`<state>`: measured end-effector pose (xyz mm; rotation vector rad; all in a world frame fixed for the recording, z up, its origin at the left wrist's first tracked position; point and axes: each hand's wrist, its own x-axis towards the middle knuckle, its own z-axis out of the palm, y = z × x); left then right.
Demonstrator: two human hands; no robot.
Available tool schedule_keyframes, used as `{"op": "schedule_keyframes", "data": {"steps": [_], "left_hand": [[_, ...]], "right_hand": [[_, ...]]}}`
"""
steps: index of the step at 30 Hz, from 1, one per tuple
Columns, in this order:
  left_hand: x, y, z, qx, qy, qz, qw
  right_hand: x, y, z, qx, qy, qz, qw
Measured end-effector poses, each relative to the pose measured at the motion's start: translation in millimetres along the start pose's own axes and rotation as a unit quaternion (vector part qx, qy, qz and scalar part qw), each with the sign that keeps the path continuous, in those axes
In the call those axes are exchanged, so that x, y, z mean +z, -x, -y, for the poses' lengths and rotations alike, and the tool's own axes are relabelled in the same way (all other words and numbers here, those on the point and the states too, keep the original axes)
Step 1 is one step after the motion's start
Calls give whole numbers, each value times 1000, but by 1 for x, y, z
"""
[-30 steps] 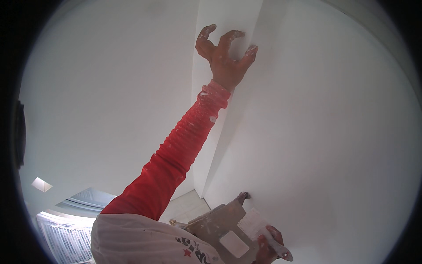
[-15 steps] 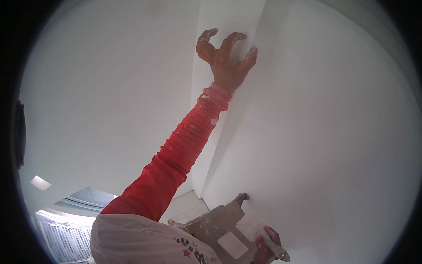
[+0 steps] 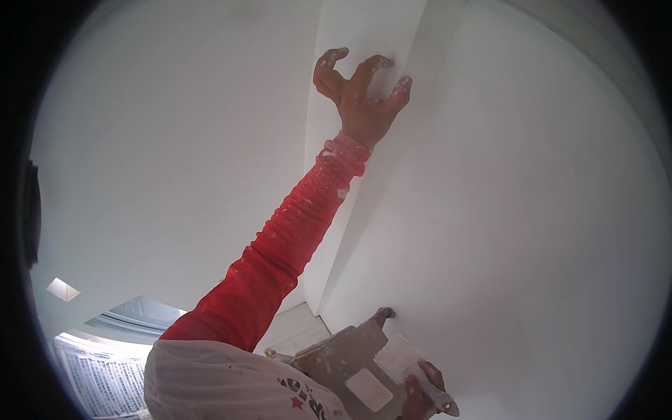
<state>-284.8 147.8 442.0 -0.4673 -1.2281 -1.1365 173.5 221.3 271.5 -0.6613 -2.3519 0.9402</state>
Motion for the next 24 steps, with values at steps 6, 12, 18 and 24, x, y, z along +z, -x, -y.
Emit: {"op": "schedule_keyframes", "data": {"steps": [6,12,18,24], "left_hand": [[0,1,0,4,-6,-4,1000],[1,2,2,4,1,-22,1000],[0,6,0,-10,-4,-22,1000],[1,8,-1,-14,-7,-27,1000]], "right_hand": [[5,2,-14,22,-43,9,999],[7,5,-20,7,-52,5,999],[3,7,-14,63,-90,18,994],[5,7,-13,24,-54,15,998]]}}
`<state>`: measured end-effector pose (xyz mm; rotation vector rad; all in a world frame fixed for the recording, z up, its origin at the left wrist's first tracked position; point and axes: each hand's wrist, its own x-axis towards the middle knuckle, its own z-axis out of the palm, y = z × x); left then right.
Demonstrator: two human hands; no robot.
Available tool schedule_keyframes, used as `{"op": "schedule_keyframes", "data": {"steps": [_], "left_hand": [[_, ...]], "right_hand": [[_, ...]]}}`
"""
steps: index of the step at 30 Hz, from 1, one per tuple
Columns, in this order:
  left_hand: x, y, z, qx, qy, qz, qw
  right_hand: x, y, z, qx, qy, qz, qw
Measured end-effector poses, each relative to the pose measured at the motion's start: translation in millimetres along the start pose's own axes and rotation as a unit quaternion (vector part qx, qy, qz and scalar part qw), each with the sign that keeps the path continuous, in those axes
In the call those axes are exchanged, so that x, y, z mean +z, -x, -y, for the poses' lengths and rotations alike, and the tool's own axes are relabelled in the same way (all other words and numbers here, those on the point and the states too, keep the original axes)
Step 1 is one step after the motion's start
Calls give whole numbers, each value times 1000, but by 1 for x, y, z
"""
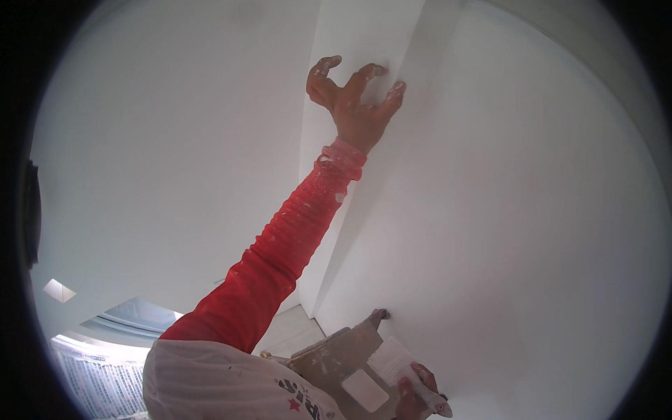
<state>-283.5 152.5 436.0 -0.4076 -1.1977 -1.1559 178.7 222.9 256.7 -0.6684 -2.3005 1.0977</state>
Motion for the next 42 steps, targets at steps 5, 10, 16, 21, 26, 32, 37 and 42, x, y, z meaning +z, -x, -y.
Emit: {"op": "schedule_keyframes", "data": {"steps": [5,10,16,21,26,32,37,42], "left_hand": [[-1,2,2,-13,-11,28,999],[-1,3,2,-16,-6,28,999],[0,0,3,8,2,18,1000],[-1,1,2,5,4,15,1000],[-20,10,-2,-75,115,-35,990],[-166,151,-30,-204,122,242,941],[-345,286,-61,-340,44,497,797],[-483,335,-85,-304,16,742,598]], "right_hand": [[-3,1,6,-61,72,6,996],[5,3,13,77,-74,-29,994],[2,3,10,-67,70,-5,995],[5,6,-3,-22,25,-8,999],[6,-21,8,-7,-104,-66,992],[-26,-127,126,-315,-15,-213,925],[-26,-211,254,-488,45,-220,843],[5,-279,330,-514,139,-140,835]]}}
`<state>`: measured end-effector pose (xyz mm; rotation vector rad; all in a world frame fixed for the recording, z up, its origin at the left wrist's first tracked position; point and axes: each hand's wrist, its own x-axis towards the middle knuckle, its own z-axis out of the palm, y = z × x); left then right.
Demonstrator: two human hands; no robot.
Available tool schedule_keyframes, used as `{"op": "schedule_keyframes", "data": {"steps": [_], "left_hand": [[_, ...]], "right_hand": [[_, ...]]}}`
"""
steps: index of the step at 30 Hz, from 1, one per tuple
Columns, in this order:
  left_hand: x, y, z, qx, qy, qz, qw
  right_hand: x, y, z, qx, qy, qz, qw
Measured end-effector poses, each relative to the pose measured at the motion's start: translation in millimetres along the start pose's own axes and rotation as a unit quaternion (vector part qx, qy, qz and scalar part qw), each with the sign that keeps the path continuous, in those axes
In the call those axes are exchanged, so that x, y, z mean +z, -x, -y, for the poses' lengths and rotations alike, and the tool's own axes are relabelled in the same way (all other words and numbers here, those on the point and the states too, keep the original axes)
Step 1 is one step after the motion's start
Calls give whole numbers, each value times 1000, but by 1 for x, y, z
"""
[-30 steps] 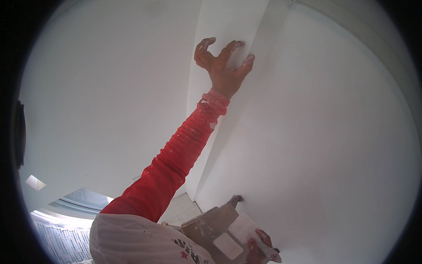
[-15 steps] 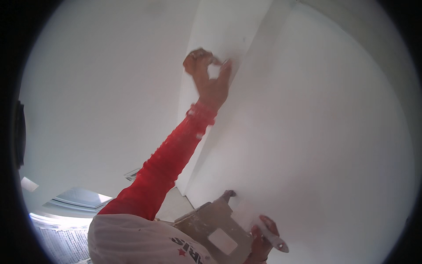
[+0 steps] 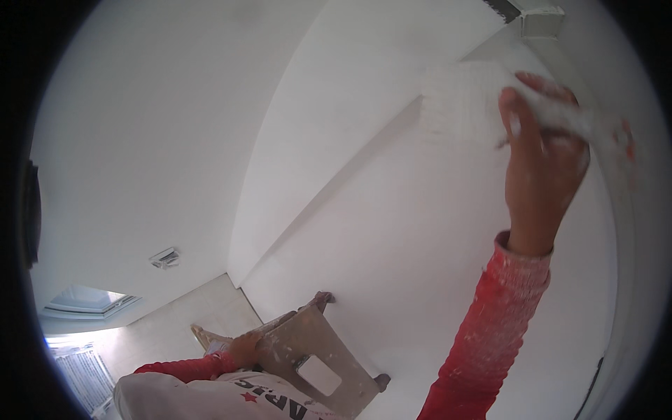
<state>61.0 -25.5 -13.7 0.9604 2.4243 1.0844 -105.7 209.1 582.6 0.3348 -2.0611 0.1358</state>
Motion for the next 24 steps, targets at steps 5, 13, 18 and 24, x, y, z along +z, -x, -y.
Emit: {"op": "schedule_keyframes", "data": {"steps": [5,13,18,24], "left_hand": [[16,1,15,-85,83,62,991],[10,-17,12,-111,85,113,984],[3,-15,11,-115,93,114,982],[13,-15,15,-116,98,109,982]], "right_hand": [[28,-34,-16,-85,239,101,962],[22,-46,7,-66,101,42,992],[28,-46,8,-175,194,42,964],[4,-55,11,-134,97,-43,985]]}}
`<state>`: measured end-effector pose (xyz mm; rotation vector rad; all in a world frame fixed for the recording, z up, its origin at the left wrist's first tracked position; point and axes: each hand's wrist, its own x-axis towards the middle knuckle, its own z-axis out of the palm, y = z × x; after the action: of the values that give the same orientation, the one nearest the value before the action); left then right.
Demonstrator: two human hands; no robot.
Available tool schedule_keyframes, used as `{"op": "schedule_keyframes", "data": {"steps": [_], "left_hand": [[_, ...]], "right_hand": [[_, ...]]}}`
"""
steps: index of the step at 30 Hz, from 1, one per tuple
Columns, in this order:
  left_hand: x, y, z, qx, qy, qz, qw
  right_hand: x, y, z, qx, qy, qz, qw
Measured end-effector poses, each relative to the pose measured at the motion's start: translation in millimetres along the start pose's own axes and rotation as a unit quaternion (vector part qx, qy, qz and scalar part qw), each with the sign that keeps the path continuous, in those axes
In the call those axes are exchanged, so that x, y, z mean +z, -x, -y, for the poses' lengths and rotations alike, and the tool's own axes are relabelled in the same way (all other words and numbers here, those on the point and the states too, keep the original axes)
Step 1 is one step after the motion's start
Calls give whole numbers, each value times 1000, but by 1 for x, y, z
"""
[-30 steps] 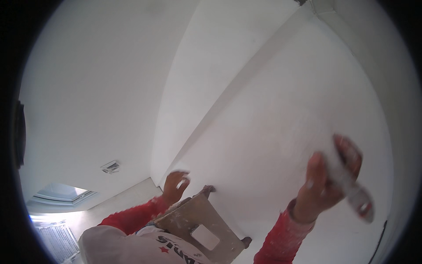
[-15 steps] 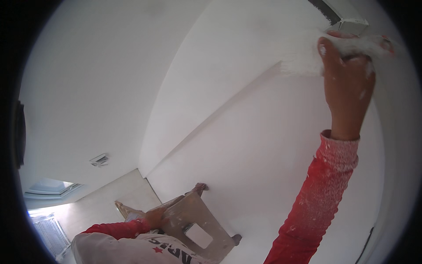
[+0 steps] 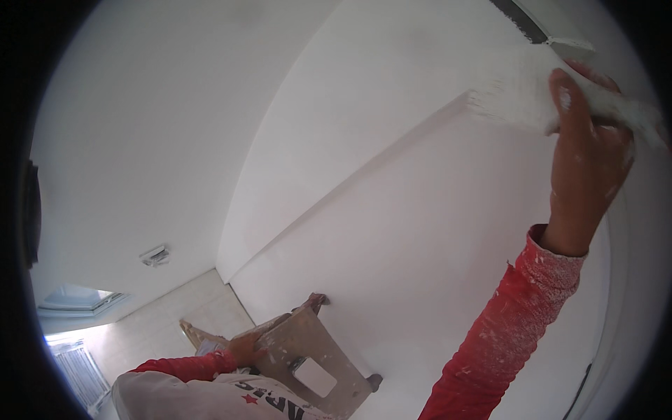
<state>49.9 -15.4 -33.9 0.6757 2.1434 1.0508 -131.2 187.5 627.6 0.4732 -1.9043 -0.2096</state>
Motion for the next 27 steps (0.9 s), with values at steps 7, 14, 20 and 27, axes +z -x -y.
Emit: {"op": "schedule_keyframes", "data": {"steps": [7,14,20,27], "left_hand": [[11,-3,11,4,10,-19,1000],[4,-9,9,65,-86,64,992],[-7,-2,-10,-74,46,-9,996],[-16,0,-14,-110,11,-50,993]], "right_hand": [[42,16,12,-44,63,30,997],[-65,132,25,255,-79,-146,953],[-93,337,107,650,-259,-12,714],[-125,471,214,801,-182,-90,563]]}}
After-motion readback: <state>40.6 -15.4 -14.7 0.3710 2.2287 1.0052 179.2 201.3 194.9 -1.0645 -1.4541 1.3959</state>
